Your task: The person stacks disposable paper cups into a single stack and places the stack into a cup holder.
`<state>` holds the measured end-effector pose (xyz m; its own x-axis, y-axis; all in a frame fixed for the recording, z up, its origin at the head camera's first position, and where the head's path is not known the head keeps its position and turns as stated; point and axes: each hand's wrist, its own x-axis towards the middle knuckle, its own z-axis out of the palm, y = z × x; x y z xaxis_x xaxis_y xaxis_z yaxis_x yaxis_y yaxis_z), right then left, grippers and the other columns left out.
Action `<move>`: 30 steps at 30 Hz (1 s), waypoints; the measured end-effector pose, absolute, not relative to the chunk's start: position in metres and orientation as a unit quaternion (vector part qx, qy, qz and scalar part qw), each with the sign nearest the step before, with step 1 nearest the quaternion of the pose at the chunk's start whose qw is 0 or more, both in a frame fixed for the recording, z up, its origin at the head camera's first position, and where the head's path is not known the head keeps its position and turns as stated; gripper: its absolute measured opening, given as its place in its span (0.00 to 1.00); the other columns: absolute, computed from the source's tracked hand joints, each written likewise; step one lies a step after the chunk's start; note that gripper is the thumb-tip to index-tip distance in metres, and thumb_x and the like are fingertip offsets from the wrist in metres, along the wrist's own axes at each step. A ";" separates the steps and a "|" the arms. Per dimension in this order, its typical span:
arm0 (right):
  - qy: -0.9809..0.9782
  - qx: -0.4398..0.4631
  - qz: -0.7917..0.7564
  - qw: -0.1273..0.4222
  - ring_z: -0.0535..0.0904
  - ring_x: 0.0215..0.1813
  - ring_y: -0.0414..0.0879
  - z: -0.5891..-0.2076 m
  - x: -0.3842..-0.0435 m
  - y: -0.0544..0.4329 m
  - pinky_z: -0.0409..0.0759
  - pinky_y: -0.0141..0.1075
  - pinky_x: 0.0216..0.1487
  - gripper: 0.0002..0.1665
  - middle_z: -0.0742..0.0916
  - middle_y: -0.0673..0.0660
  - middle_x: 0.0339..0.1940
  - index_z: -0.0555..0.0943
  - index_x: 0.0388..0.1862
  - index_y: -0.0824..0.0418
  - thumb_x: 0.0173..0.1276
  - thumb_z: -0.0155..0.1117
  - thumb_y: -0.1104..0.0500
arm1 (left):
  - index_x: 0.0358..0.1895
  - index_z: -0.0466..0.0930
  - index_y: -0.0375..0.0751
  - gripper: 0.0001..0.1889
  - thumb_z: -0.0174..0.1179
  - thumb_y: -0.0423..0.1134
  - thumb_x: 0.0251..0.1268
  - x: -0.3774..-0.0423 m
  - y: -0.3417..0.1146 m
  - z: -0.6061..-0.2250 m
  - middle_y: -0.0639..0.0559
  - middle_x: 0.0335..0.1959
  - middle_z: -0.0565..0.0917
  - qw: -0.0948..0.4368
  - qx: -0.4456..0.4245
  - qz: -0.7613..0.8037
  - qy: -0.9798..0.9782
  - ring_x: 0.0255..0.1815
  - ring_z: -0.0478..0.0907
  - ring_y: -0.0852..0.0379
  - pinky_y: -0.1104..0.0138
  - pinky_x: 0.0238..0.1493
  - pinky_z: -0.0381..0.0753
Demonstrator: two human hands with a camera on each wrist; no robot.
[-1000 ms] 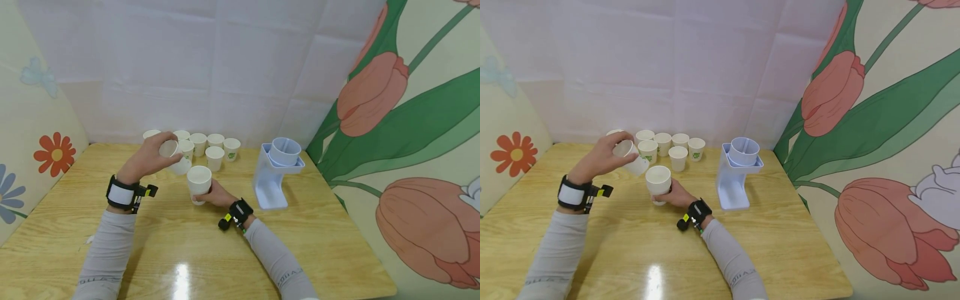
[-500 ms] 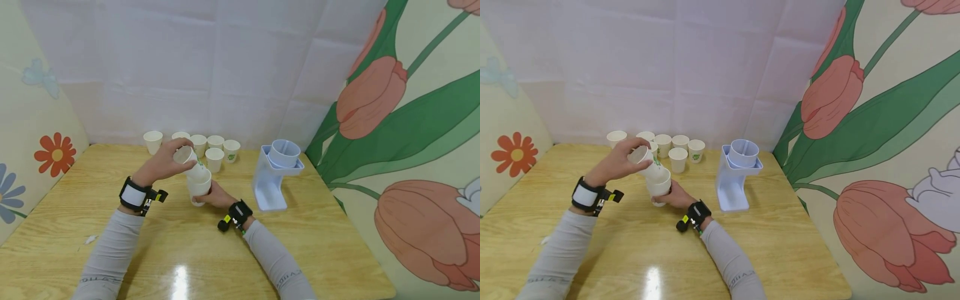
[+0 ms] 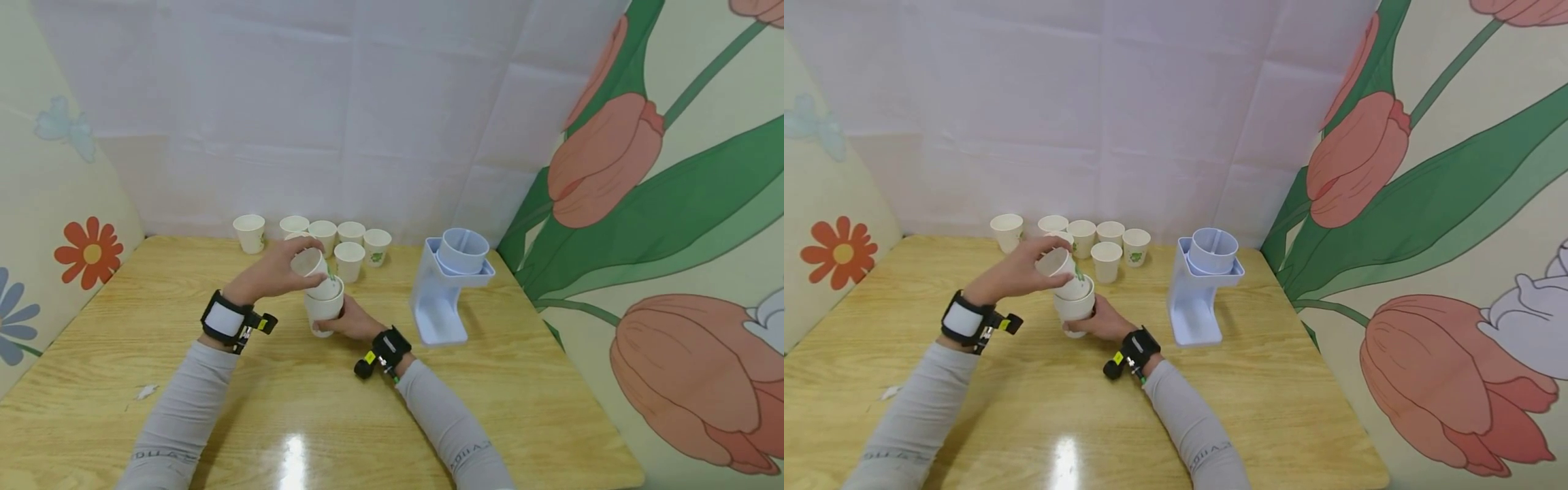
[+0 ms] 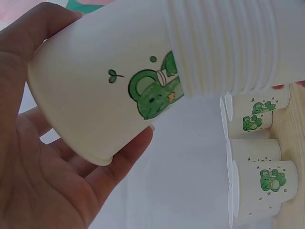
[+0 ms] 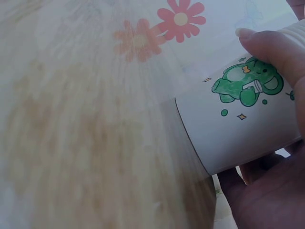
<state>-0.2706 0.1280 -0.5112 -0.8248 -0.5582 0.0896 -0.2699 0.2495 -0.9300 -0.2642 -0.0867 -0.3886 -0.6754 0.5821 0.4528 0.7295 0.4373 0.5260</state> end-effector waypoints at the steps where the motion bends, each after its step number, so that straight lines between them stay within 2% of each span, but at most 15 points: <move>1: 0.779 -0.267 -0.552 0.131 0.76 0.64 0.48 -0.511 -0.270 0.128 0.72 0.43 0.69 0.40 0.78 0.59 0.65 0.65 0.72 0.59 0.65 0.72 0.65 | 0.57 0.78 0.39 0.23 0.72 0.42 0.62 -0.264 -0.086 -0.390 0.44 0.56 0.82 0.095 -0.388 -0.359 -0.844 0.57 0.78 0.47 0.48 0.59 0.76; 6: 0.778 -0.269 -0.553 0.130 0.76 0.63 0.47 -0.512 -0.269 0.128 0.72 0.42 0.68 0.39 0.78 0.59 0.64 0.66 0.72 0.60 0.65 0.72 0.64 | 0.58 0.78 0.40 0.24 0.73 0.40 0.61 -0.264 -0.081 -0.392 0.43 0.58 0.82 0.075 -0.394 -0.360 -0.843 0.58 0.77 0.47 0.49 0.60 0.76; 12: 0.775 -0.268 -0.558 0.129 0.76 0.62 0.46 -0.512 -0.270 0.128 0.72 0.41 0.67 0.39 0.78 0.59 0.64 0.66 0.72 0.61 0.65 0.72 0.64 | 0.57 0.79 0.39 0.23 0.74 0.38 0.59 -0.265 -0.077 -0.395 0.43 0.56 0.82 0.087 -0.410 -0.357 -0.834 0.57 0.78 0.47 0.49 0.59 0.77; 22: 0.776 -0.278 -0.554 0.119 0.75 0.63 0.49 -0.509 -0.269 0.129 0.72 0.42 0.68 0.39 0.78 0.61 0.64 0.65 0.72 0.61 0.66 0.71 0.65 | 0.58 0.78 0.37 0.23 0.73 0.37 0.61 -0.263 -0.072 -0.394 0.42 0.57 0.82 0.084 -0.422 -0.349 -0.833 0.59 0.77 0.46 0.48 0.61 0.76; 30: 0.784 -0.270 -0.546 0.120 0.76 0.61 0.48 -0.511 -0.269 0.129 0.73 0.41 0.66 0.38 0.79 0.61 0.63 0.67 0.71 0.62 0.65 0.73 0.63 | 0.55 0.79 0.36 0.19 0.70 0.37 0.64 -0.263 -0.062 -0.402 0.42 0.53 0.83 0.085 -0.426 -0.330 -0.838 0.55 0.78 0.46 0.50 0.57 0.78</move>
